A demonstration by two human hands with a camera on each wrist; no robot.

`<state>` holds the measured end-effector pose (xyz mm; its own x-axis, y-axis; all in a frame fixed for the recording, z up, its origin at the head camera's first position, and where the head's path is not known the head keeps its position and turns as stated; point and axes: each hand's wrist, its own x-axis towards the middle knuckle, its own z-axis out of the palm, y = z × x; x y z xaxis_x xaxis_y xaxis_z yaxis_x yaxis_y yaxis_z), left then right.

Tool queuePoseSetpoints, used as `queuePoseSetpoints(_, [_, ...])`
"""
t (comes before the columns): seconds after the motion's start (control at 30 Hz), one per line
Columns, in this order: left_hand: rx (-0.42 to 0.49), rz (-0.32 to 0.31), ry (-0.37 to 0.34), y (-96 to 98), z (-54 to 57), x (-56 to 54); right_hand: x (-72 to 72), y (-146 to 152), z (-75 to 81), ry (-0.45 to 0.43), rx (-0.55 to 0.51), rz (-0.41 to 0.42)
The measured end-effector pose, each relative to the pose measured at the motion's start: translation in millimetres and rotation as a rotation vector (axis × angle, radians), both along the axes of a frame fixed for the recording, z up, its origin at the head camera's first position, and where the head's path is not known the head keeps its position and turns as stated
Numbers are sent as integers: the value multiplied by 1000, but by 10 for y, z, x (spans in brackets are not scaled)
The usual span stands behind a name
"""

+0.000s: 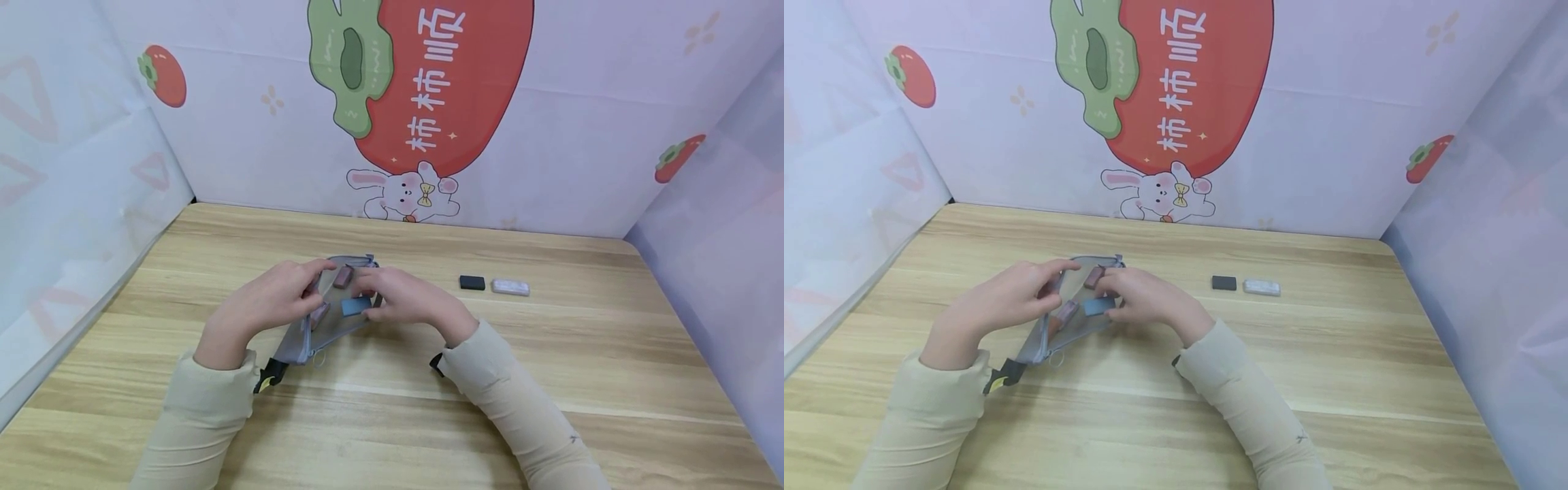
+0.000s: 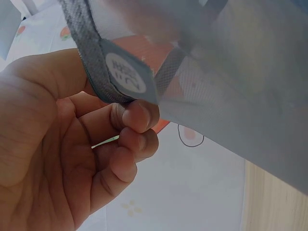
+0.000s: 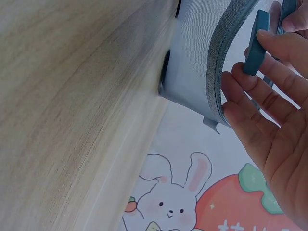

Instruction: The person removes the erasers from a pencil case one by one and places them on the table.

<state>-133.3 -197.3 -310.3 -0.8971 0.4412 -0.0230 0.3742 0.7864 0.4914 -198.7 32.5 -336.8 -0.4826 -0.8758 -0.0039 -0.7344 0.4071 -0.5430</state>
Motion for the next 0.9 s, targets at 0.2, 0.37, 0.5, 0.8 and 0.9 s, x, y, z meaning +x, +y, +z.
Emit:
queuePoseSetpoints(0.2, [5,-8,15,2,-10,8,17,40,4,4,8,-16])
queuePoseSetpoints(0.37, [6,-3,21,-2,-9,10,19,86,-9,1,-7,-39])
queuePoseSetpoints(0.5, [3,0,16,-5,-4,10,21,124,-10,-9,-14,-53])
queuePoseSetpoints(0.8, [-4,5,10,-6,-1,9,29,217,27,-15,0,-85])
queuePoseSetpoints(0.9, [-5,6,13,-6,1,9,23,251,31,-13,2,-99])
